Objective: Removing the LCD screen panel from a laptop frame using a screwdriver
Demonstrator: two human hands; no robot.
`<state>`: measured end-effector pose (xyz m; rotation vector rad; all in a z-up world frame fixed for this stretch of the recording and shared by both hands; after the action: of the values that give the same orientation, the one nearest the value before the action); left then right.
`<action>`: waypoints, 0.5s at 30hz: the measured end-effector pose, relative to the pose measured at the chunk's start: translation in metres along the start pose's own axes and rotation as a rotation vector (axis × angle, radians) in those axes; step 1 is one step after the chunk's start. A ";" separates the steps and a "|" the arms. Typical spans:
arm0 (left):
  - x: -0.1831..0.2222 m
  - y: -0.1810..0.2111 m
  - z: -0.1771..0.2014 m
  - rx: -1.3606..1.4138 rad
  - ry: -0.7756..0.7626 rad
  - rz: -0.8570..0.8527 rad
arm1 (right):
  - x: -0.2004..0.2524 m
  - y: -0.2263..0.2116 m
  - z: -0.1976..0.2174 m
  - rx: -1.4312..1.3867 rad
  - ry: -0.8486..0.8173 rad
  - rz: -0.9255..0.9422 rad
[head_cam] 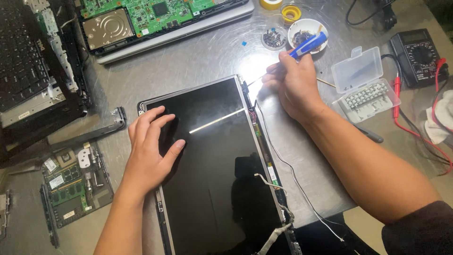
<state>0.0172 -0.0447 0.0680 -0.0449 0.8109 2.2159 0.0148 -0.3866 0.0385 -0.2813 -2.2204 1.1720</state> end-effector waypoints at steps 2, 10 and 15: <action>0.002 -0.004 -0.003 -0.006 0.038 -0.026 | 0.010 -0.004 -0.006 0.085 0.017 0.026; 0.003 -0.007 -0.004 0.003 0.081 -0.044 | -0.016 0.012 0.017 0.084 -0.006 0.017; 0.005 -0.009 -0.004 -0.029 0.090 -0.064 | -0.020 0.014 0.017 0.075 -0.031 0.025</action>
<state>0.0194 -0.0391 0.0587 -0.1832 0.8153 2.1776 0.0195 -0.3984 0.0117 -0.2628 -2.1997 1.2776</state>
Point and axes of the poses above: each hand's wrist, its own x-axis away from the middle knuckle, its own z-axis out of the back of the hand, y = z × x, the point moved 5 cm from there along -x, towards the middle knuckle, and after that the axes turned 9 degrees about -z, right-handed, at the moved point
